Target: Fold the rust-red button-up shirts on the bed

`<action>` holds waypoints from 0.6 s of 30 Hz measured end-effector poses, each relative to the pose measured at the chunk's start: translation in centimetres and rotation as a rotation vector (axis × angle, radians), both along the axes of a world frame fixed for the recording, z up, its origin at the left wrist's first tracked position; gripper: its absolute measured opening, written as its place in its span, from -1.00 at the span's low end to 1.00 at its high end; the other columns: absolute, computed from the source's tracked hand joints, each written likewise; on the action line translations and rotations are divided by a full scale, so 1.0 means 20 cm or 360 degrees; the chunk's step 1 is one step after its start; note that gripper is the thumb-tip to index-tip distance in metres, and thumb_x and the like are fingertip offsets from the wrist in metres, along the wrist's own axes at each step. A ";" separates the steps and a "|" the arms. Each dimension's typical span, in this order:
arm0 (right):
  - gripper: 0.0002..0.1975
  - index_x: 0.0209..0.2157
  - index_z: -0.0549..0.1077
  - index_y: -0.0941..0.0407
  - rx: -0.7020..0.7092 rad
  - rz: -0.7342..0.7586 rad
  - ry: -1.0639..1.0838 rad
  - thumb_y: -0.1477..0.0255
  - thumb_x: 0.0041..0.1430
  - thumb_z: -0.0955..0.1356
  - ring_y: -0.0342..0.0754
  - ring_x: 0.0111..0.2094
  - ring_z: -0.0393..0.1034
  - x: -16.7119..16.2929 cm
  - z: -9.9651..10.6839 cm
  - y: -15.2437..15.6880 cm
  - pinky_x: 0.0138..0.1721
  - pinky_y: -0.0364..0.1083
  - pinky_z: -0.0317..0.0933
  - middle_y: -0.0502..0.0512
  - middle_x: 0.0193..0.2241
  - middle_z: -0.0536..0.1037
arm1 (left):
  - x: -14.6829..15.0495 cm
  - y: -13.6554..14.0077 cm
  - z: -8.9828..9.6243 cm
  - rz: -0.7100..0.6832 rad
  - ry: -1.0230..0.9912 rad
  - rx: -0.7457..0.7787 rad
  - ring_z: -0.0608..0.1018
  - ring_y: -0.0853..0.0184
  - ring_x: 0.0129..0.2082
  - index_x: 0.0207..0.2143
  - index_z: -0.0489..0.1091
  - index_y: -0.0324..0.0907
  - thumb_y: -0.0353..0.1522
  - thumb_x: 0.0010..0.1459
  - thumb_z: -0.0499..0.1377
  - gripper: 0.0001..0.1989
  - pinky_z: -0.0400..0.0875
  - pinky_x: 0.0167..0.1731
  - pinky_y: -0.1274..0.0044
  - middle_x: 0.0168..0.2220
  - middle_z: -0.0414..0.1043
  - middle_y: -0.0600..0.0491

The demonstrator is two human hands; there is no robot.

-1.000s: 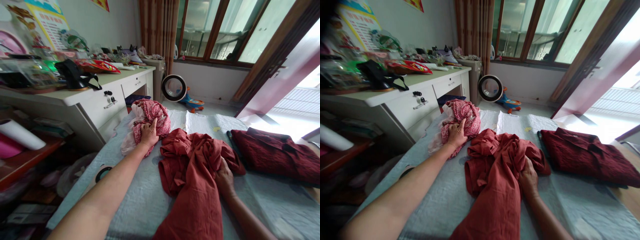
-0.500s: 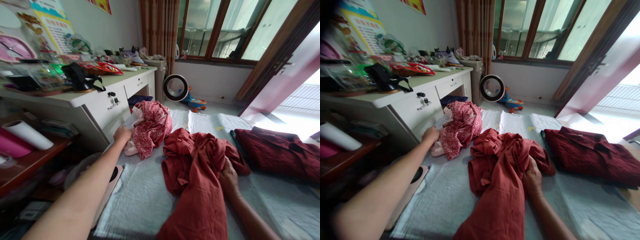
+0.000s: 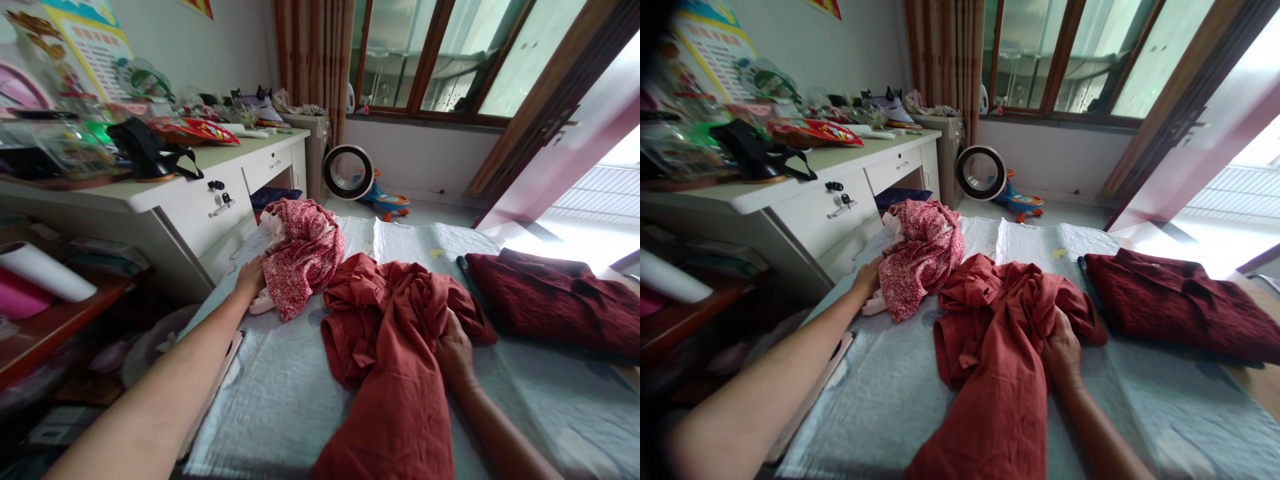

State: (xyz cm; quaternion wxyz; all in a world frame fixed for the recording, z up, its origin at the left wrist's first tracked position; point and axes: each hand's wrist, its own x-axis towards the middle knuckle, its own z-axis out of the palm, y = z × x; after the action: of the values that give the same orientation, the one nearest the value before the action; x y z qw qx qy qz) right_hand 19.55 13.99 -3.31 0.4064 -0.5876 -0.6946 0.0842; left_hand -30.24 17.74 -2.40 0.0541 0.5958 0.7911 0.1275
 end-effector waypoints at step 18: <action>-0.53 -0.06 0.38 0.09 0.0002 0.0014 -0.0009 0.09 0.08 0.30 0.08 -0.27 0.38 0.02 -0.02 0.00 -0.21 0.01 0.27 0.19 -0.18 0.52 | -0.04 0.03 0.07 0.0188 -0.0284 0.0434 0.18 0.26 0.34 0.36 -0.07 -0.30 -0.31 0.38 -0.43 -0.41 0.18 0.25 0.37 0.35 0.08 -0.16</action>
State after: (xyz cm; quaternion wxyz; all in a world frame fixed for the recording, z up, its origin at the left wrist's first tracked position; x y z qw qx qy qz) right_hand 19.89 14.08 -3.72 0.4044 -0.5846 -0.6983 0.0840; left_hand -31.08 18.42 -1.07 0.0351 0.5365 0.7921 0.2889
